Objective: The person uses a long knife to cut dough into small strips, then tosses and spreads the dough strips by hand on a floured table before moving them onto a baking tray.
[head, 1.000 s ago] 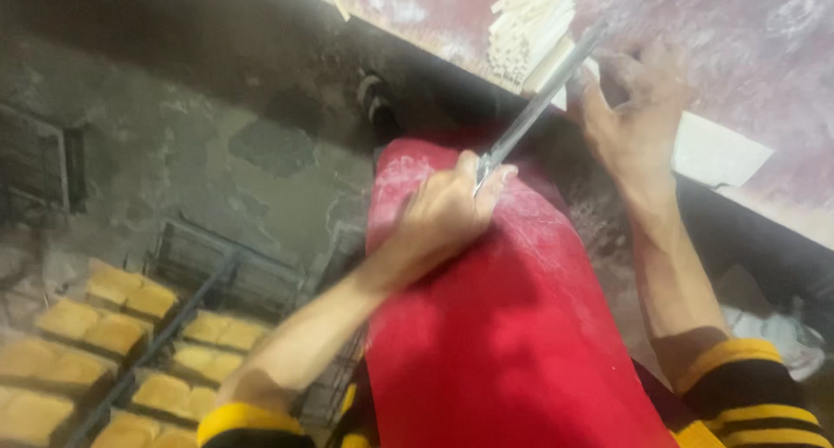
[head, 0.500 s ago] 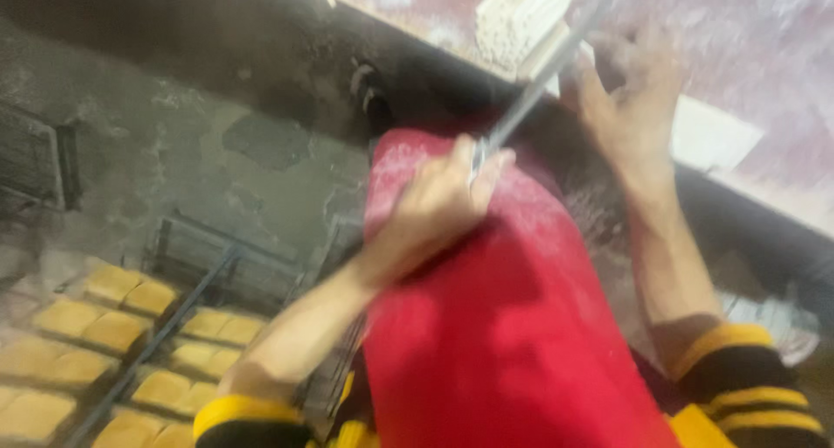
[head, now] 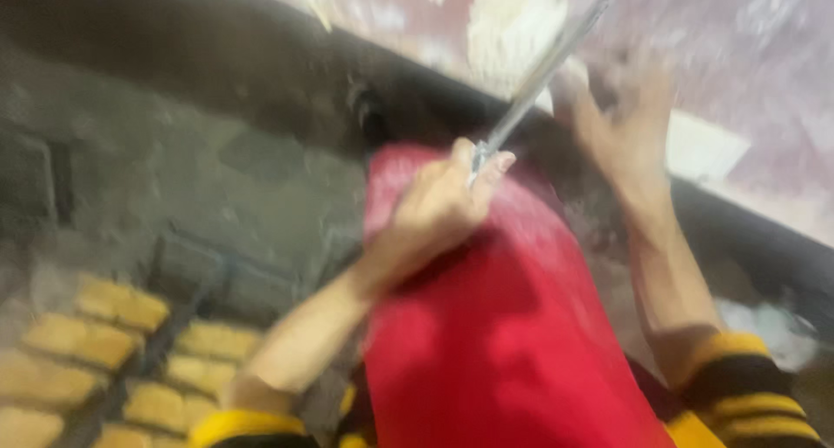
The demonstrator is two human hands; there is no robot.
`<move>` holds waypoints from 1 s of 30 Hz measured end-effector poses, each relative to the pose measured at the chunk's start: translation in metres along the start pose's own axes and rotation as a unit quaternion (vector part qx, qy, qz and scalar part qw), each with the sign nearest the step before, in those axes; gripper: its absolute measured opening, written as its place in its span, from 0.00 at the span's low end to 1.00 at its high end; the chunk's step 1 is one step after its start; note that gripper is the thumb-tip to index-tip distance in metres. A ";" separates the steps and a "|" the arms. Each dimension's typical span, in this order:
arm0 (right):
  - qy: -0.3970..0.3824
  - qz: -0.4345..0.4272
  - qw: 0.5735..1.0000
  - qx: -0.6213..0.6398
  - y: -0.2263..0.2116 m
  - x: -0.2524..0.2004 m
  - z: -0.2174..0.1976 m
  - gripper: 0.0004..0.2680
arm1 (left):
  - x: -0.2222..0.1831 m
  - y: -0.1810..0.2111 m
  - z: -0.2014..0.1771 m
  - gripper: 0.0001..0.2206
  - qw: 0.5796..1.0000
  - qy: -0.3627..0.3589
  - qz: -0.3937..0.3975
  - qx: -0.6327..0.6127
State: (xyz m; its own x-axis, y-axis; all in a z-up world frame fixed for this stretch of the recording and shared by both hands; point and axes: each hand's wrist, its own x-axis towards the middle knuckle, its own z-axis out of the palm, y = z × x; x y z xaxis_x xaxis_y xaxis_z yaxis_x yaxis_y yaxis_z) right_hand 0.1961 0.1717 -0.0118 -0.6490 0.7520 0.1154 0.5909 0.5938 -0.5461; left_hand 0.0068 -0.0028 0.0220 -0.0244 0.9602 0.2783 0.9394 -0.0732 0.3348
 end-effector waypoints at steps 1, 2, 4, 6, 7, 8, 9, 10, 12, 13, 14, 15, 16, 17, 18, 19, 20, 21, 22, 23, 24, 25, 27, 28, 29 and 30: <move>-0.015 0.021 1.000 0.011 0.003 -0.013 -0.002 0.08 | -0.003 0.011 -0.006 0.15 0.984 -0.086 -0.111 -0.106; -0.012 0.034 0.999 0.020 0.006 -0.011 0.002 0.09 | 0.001 0.010 -0.008 0.16 0.944 -0.157 -0.207 -0.201; -0.018 0.061 0.998 0.024 0.009 -0.005 0.006 0.10 | 0.012 0.005 -0.010 0.17 0.872 -0.231 -0.313 -0.298; -0.042 0.098 0.994 0.009 0.011 -0.007 0.002 0.10 | 0.014 0.006 -0.005 0.17 0.848 -0.252 -0.343 -0.316; -0.033 0.083 0.996 0.022 0.009 -0.011 0.003 0.09 | 0.017 0.007 0.005 0.18 0.830 -0.270 -0.357 -0.333; -0.017 0.064 0.997 0.035 0.008 -0.007 0.005 0.09 | 0.028 -0.001 0.021 0.20 0.815 -0.282 -0.366 -0.348; -0.001 0.044 0.998 0.047 0.006 -0.004 0.004 0.08 | 0.038 -0.005 0.035 0.21 0.800 -0.295 -0.375 -0.363; -0.001 0.040 0.999 0.029 0.004 0.000 0.003 0.08 | 0.045 -0.007 0.046 0.21 0.825 -0.265 -0.355 -0.351; -0.014 0.035 0.999 -0.003 -0.005 0.002 -0.001 0.07 | 0.046 -0.005 0.058 0.22 0.864 -0.208 -0.324 -0.326; -0.019 0.048 0.998 0.038 -0.011 0.000 -0.007 0.08 | 0.039 0.000 0.054 0.22 0.855 -0.206 -0.329 -0.344; -0.009 0.056 0.995 0.080 -0.014 0.005 -0.009 0.08 | 0.035 -0.002 0.049 0.22 0.854 -0.197 -0.325 -0.356; 0.000 0.062 0.991 0.122 -0.017 0.010 -0.009 0.09 | 0.034 -0.004 0.042 0.22 0.853 -0.188 -0.320 -0.367; -0.014 0.088 0.989 0.118 -0.017 0.012 -0.010 0.09 | 0.033 -0.006 0.034 0.21 0.824 -0.260 -0.361 -0.352; -0.027 0.114 0.986 0.114 -0.016 0.012 -0.009 0.10 | 0.029 -0.015 0.023 0.20 0.789 -0.329 -0.399 -0.333; -0.043 0.143 0.983 0.109 -0.014 0.008 -0.009 0.10 | 0.024 -0.022 0.012 0.20 0.745 -0.399 -0.434 -0.313; -0.030 0.118 0.988 0.096 -0.010 0.003 -0.010 0.09 | 0.026 -0.030 0.009 0.21 0.814 -0.324 -0.392 -0.281; -0.019 0.088 0.992 0.087 -0.006 0.003 -0.007 0.08 | 0.031 -0.040 0.006 0.23 0.872 -0.243 -0.348 -0.243; -0.008 0.058 0.995 0.078 -0.004 0.001 -0.005 0.07 | 0.035 -0.048 0.002 0.23 0.868 -0.229 -0.359 -0.256; -0.007 0.053 0.997 0.057 -0.001 0.000 -0.004 0.07 | 0.040 -0.058 -0.003 0.22 0.864 -0.215 -0.371 -0.265; -0.007 0.048 0.998 0.037 0.002 -0.001 -0.003 0.07 | 0.044 -0.064 -0.008 0.22 0.860 -0.199 -0.382 -0.275; -0.009 0.046 0.999 0.014 0.005 -0.003 -0.005 0.07 | 0.044 -0.056 -0.011 0.22 0.865 -0.207 -0.372 -0.265; -0.013 0.040 0.999 0.004 0.007 -0.005 -0.006 0.07 | 0.040 -0.038 -0.013 0.21 0.870 -0.214 -0.362 -0.256; -0.017 0.026 0.999 -0.015 0.010 -0.007 -0.006 0.06 | 0.032 -0.009 -0.018 0.20 0.878 -0.217 -0.335 -0.266; -0.012 0.037 0.999 0.001 0.011 -0.007 -0.005 0.06 | 0.027 0.004 -0.020 0.19 0.877 -0.214 -0.319 -0.287; -0.006 0.048 0.999 0.017 0.012 -0.007 -0.003 0.05 | 0.024 0.010 -0.019 0.18 0.876 -0.211 -0.303 -0.309; -0.004 0.059 0.998 0.032 0.013 -0.010 -0.002 0.05 | 0.022 0.012 -0.015 0.18 0.873 -0.214 -0.304 -0.315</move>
State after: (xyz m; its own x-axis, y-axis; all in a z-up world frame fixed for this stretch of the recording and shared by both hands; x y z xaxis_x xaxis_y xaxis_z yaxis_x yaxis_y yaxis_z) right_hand 0.2106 0.1726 -0.0185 -0.5804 0.8133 0.0410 0.6314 0.4812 -0.6081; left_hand 0.0120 0.0130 0.0454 -0.1973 0.8759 -0.4403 0.4194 0.4814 0.7696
